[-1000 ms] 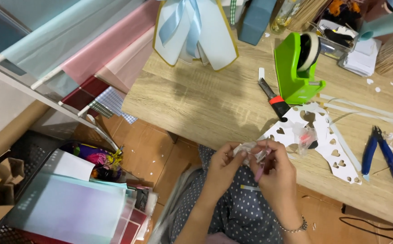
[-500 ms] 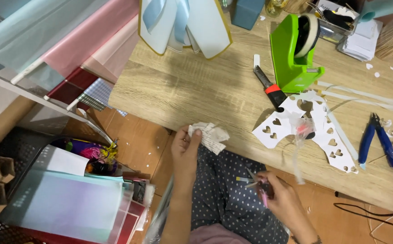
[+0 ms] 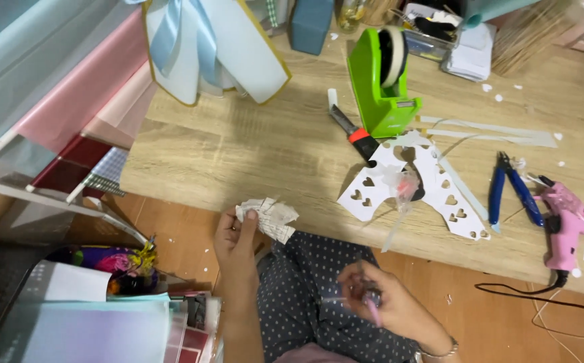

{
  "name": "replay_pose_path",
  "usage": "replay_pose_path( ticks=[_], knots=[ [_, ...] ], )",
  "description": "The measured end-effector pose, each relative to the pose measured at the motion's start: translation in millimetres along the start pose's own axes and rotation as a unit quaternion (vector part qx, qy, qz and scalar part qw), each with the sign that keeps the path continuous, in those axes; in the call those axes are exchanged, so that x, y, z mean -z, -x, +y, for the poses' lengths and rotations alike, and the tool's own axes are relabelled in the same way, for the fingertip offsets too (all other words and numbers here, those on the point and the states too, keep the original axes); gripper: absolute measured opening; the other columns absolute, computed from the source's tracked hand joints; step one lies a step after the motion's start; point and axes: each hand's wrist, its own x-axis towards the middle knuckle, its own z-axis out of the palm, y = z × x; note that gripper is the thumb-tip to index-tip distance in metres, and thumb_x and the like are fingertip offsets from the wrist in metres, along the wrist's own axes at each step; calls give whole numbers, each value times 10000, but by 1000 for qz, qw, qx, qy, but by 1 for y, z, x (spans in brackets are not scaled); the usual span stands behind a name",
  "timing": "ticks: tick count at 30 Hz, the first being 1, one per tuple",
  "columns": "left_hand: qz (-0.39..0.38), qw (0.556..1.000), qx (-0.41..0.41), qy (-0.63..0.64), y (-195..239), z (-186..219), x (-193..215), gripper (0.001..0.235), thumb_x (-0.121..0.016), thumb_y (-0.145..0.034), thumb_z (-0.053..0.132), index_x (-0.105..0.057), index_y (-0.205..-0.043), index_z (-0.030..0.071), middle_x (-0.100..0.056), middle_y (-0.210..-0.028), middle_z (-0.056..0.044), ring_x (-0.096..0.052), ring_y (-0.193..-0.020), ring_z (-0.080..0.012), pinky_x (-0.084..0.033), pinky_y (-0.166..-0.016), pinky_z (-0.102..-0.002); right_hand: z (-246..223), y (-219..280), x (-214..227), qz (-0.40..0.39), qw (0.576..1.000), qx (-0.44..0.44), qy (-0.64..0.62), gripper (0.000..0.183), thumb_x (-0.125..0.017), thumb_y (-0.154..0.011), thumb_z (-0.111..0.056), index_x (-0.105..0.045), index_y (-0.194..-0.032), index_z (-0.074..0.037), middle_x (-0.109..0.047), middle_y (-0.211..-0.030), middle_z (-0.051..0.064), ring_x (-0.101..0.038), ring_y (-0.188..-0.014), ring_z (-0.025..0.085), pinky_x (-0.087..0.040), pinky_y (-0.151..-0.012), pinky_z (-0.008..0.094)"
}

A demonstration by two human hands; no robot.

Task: Cutting out paper heart shapes and assembling them into a decoration using scissors and a hot glue gun.

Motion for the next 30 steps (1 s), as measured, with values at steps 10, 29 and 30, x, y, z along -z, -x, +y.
replay_pose_path(
  ticks=[10, 29, 30],
  knots=[
    [-42, 999, -18, 22, -2, -27, -4, 202, -730, -938, 199, -694, -1103, 89, -681, -871, 8, -547, -702, -64, -440, -593, -216, -104, -2, 152, 469, 869, 86, -130, 285, -581, -939, 125, -623, -1079, -120, -649, -938, 21, -681, -723, 130, -657, -715, 237],
    [-218, 974, -61, 3, 42, -5, -67, 144, -743, -914, 141, -658, -1020, 94, -687, -936, -33, -676, -862, -147, -560, -775, -268, -118, -25, 128, 265, 939, 2, 220, 540, -709, -763, -321, -557, -1201, -45, -711, -1251, 89, -747, -910, 194, -650, -861, 333],
    [-239, 969, -67, -2, 46, -6, -73, 146, -737, -921, 143, -652, -1032, 105, -671, -965, -24, -668, -887, -144, -569, -777, -275, -107, -25, 126, 192, 936, 51, 291, 597, -713, -759, -408, -573, -1233, -74, -731, -1227, 68, -770, -874, 156, -669, -809, 292]
  ],
)
